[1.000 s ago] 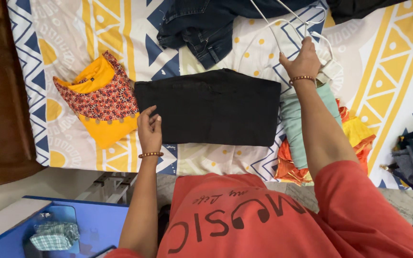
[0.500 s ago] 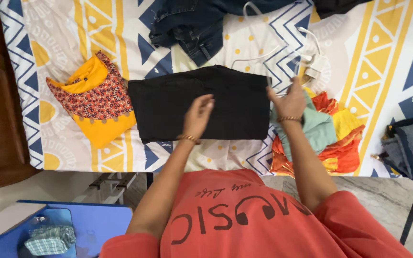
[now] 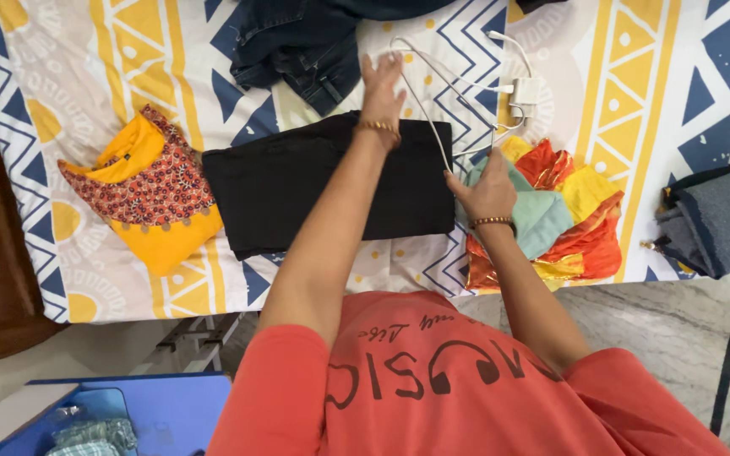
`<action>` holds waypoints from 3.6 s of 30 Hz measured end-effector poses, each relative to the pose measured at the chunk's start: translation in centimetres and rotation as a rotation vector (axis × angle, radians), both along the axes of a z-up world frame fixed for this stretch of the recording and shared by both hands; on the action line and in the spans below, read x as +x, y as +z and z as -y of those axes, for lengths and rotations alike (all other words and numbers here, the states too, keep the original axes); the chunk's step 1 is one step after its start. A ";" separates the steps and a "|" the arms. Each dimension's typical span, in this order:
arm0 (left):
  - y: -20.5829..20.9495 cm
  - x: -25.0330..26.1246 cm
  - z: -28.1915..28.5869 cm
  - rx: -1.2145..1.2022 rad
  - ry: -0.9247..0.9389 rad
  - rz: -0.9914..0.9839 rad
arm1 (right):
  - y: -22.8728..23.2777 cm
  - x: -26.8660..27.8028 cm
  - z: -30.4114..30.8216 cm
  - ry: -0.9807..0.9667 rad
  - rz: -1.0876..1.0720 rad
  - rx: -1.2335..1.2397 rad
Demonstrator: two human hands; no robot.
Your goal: The person folds a yellow patterned garment and a pair of black pants on a bed. They smooth and align the items, then fold them into compact rectangles. A white hanger is briefly moved aside during the process.
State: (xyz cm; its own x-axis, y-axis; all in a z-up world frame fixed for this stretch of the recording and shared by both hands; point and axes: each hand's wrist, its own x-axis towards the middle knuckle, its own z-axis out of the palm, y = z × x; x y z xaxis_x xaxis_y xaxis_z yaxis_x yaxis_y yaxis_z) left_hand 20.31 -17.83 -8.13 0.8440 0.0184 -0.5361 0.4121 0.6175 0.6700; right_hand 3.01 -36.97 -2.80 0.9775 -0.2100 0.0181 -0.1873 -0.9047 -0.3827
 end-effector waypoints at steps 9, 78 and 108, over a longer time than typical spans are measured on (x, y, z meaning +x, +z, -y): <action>-1.0 6.9 -2.4 0.117 0.052 0.317 | -0.6 -0.9 2.2 0.010 -0.076 0.043; -2.0 -16.3 10.4 1.197 -1.050 0.144 | -9.0 -8.4 -3.0 -0.393 -0.490 0.213; -1.5 -13.8 11.2 1.732 -0.989 -0.019 | -12.4 -9.4 -1.5 -0.328 -0.064 1.239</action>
State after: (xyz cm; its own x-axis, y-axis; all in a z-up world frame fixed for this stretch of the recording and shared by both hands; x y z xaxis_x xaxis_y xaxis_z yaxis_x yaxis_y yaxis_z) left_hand 6.54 -29.00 -9.62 0.8805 0.0489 -0.4716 0.1543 -0.9701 0.1875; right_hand -6.41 -35.46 -15.23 0.8692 -0.2827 -0.4057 -0.3814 0.1390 -0.9139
